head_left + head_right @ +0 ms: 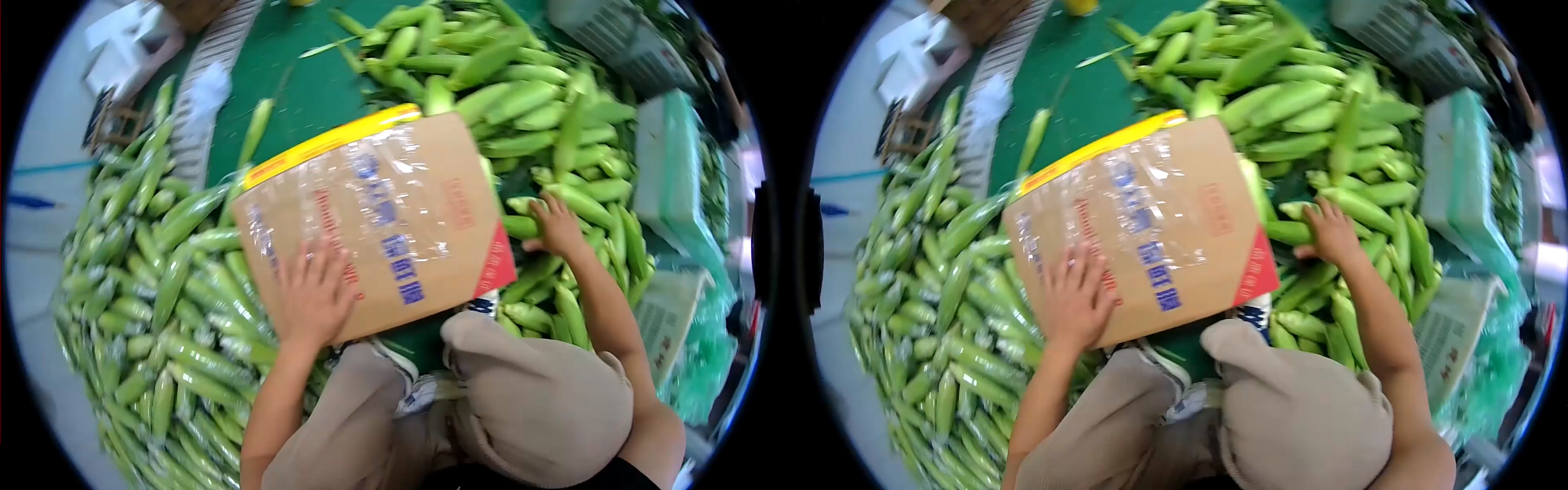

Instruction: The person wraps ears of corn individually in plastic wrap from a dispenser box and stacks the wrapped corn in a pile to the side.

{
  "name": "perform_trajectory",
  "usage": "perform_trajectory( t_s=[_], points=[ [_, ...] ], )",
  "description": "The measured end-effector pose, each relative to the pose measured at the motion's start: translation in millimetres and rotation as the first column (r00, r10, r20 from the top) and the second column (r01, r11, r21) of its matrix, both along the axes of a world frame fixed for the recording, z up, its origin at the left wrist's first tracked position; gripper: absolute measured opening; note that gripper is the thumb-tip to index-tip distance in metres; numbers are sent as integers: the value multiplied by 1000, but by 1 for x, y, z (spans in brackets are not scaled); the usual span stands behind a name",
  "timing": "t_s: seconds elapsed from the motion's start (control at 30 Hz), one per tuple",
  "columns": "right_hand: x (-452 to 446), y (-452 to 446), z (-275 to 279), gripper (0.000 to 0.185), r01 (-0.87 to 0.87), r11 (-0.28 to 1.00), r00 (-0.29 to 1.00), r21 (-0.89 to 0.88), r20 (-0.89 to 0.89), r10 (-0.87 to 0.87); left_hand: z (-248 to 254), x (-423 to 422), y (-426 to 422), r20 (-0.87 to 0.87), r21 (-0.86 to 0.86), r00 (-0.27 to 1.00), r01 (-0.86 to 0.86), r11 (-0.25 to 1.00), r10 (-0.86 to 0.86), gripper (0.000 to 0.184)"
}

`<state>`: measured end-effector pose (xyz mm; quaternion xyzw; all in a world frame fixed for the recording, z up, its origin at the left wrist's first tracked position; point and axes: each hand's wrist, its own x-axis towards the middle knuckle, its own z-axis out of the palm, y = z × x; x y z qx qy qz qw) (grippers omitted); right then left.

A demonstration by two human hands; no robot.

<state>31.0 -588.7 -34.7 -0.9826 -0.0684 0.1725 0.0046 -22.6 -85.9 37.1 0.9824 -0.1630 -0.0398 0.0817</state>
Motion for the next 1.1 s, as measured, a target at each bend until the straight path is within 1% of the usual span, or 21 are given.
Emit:
perform_trajectory(
  t_s=[0.03, 0.07, 0.1, 0.17, 0.23, 0.27, 0.3, 0.37, 0.4, 0.43, 0.5, 0.53, 0.57, 0.63, 0.67, 0.73, 0.8, 0.9, 0.93, 1.03, 1.1],
  points=[
    [-11, 4, -1, 93, -133, 988, 986, -72, 91, 139, 1, -3, -1, -6, -2, 1000, -14, 1000, 14, 63],
    [-23, 2, -22, 91, -105, 991, 991, -89, 79, 112, 0, -5, -1, -11, -12, 1000, -23, 1000, 23, 63],
    [-35, -4, -39, 86, -143, 989, 965, -47, 217, 150, 0, -7, -2, -18, -31, 999, -32, 999, 31, 63],
    [-38, -7, -32, 78, -139, 988, 934, 61, 340, 110, 1, -7, -4, -19, -42, 999, -51, 998, 50, 61],
    [-38, -17, -38, 78, 109, 861, 890, 497, 338, -308, 3, -5, -1, -4, -39, 999, -38, 999, 38, 59],
    [-33, -18, -38, 79, 132, 741, 856, 658, 302, -420, 2, -6, -1, 8, -37, 999, -33, 999, 33, 59],
    [-16, -2, -6, 79, 148, 594, 813, 791, 245, -529, 1, -7, -2, 19, -40, 1000, -19, 999, 20, 58],
    [26, 75, 81, 84, 9, 607, 927, 795, 221, -303, 1, -7, -2, 47, -8, 999, -6, 1000, 6, 57],
    [48, 122, 123, 85, -129, 774, 958, 621, 278, -64, 0, -6, -4, 63, 0, 998, 8, 1000, -8, 57],
    [64, 159, 138, 80, -341, 771, 928, 537, 326, 183, -1, -8, -6, 102, -41, 995, 22, 999, -18, 56],
    [84, 227, 139, 66, -504, 643, 864, 577, 322, 387, -1, -12, -3, 187, -113, 982, 28, 993, -6, 57],
    [91, 258, 136, 71, -589, 622, 806, 516, 317, 499, -3, -13, 7, 425, -149, 899, 187, 971, -108, 65],
    [96, 281, 132, 75, -659, 593, 745, 462, 295, 598, -2, -4, 7, 524, -246, 852, 153, 957, -1, 68],
    [108, 312, 96, 63, -759, 514, 650, 400, 424, 630, 5, 28, 4, 653, -455, 707, 78, 887, 272, 76],
    [113, 323, 84, 58, -818, 457, 576, 350, 488, 656, 16, 45, 3, 519, -398, 830, 23, 917, 204, 76],
    [115, 318, 78, 60, -758, 492, 652, 429, 498, 572, 35, 78, 4, 187, -271, 977, -46, 962, 99, 77],
    [121, 289, 79, 66, -726, 449, 687, 521, 528, 500, 15, 85, 10, 240, -196, 968, -30, 980, 78, 75],
    [113, 198, 121, 71, -526, 456, 829, 718, 313, 464, 9, 90, 9, 222, -177, 971, -50, 983, 89, 68],
    [106, 172, 125, 66, -408, 627, 860, 664, 49, 508, 10, 89, 8, 228, -178, 969, -60, 982, 100, 67],
    [76, 153, 99, 63, -683, 564, 710, 465, 240, 662, 6, 84, 2, 272, -189, 957, -53, 980, 105, 64],
    [70, 162, 57, 42, -756, 519, 654, 399, 472, 591, 5, 83, 1, 298, -184, 948, -54, 981, 108, 64]
  ],
)
